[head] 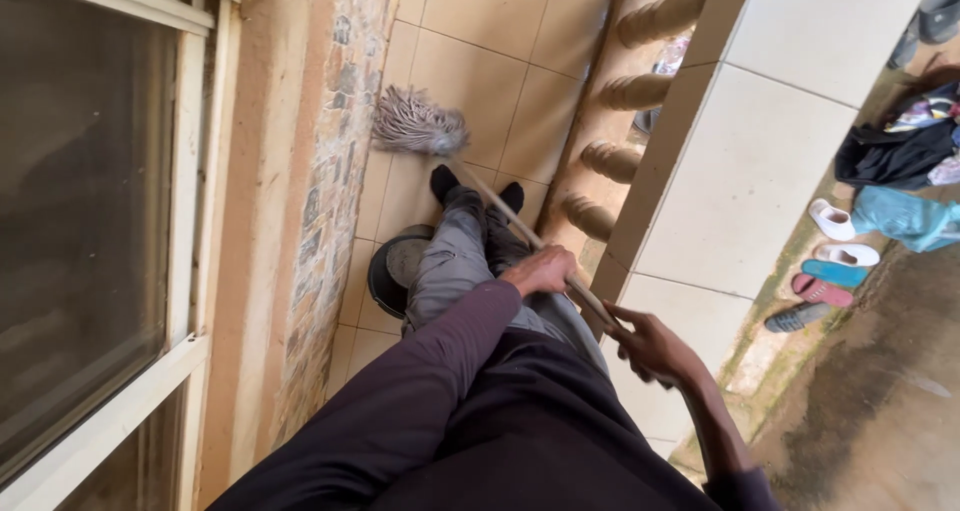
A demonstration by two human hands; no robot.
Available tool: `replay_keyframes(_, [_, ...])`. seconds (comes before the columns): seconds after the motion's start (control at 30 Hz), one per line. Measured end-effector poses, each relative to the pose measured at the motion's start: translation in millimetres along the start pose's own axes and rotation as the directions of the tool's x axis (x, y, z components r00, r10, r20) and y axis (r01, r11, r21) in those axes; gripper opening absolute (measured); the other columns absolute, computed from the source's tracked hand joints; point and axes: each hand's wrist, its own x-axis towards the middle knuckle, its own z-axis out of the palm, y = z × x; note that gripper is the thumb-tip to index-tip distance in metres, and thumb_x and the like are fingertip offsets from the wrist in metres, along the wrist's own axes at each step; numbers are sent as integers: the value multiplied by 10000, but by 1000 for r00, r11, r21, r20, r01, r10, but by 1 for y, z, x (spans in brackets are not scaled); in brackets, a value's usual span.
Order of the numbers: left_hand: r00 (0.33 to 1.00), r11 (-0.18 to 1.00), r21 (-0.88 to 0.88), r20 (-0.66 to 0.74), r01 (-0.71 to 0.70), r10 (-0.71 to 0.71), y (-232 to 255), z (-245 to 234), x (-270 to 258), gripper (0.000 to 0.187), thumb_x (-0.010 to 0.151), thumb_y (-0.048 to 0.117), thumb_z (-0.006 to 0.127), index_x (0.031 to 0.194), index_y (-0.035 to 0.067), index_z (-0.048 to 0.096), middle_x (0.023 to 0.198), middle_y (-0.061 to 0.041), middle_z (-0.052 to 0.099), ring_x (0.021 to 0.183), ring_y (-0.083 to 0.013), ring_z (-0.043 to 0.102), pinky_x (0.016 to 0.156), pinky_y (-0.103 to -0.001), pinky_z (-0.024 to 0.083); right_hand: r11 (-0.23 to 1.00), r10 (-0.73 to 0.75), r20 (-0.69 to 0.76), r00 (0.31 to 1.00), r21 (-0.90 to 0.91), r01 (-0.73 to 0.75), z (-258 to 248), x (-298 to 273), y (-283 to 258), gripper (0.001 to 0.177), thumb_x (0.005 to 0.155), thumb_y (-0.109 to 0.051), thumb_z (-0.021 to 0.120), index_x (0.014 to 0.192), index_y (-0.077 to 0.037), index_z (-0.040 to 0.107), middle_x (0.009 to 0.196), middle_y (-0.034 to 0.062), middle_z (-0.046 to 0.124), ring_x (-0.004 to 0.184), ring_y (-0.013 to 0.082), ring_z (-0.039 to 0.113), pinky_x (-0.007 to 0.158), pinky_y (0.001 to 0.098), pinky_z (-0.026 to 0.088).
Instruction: The person is mopping a tiled floor and wringing out the mop in a bucket of soapy water.
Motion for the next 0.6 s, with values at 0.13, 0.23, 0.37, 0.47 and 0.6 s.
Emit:
replay_keyframes(0.13, [990,1000,-13,142,10,-8,51,-15,15,139,718,181,767,747,57,712,799,-203,714,840,-356,684,855,-451,527,990,139,-103,985,54,-134,18,-34,-6,566,1009,-318,539,1561,-318,414,678,83,619,432,191,515,381,394,441])
replay_keyframes(0.23, [974,988,70,190,-141,125,54,-20,24,82,786,147,731,770,70,710,832,-181,722,866,-340,705,904,-419,539,987,157,-189,969,2,-159,33,-22,-7,461,1059,-298,474,1508,-200,509,591,105,617,434,219,554,400,402,461])
replay_keyframes(0.37, [980,985,55,121,-166,158,42,-35,31,187,693,108,780,850,62,691,905,-155,703,939,-342,675,839,-440,526,984,-178,-371,911,-44,175,61,51,45,393,1097,-321,478,1251,3,637,592,115,584,447,266,534,428,448,414])
replay_keyframes(0.47, [990,989,81,79,-122,115,31,-57,32,235,679,84,778,899,69,696,949,-142,701,969,-341,673,828,-443,535,948,-318,-380,869,-155,279,40,28,-11,337,995,-232,590,1274,-44,573,571,120,617,452,285,602,442,449,449])
replay_keyframes(0.6, [995,988,154,97,10,-26,4,-91,43,151,742,90,760,890,100,730,983,-111,709,946,-308,693,835,-420,565,993,-118,-237,964,-14,118,11,0,-90,299,1027,-280,546,1268,-104,558,574,82,576,460,241,587,384,423,459])
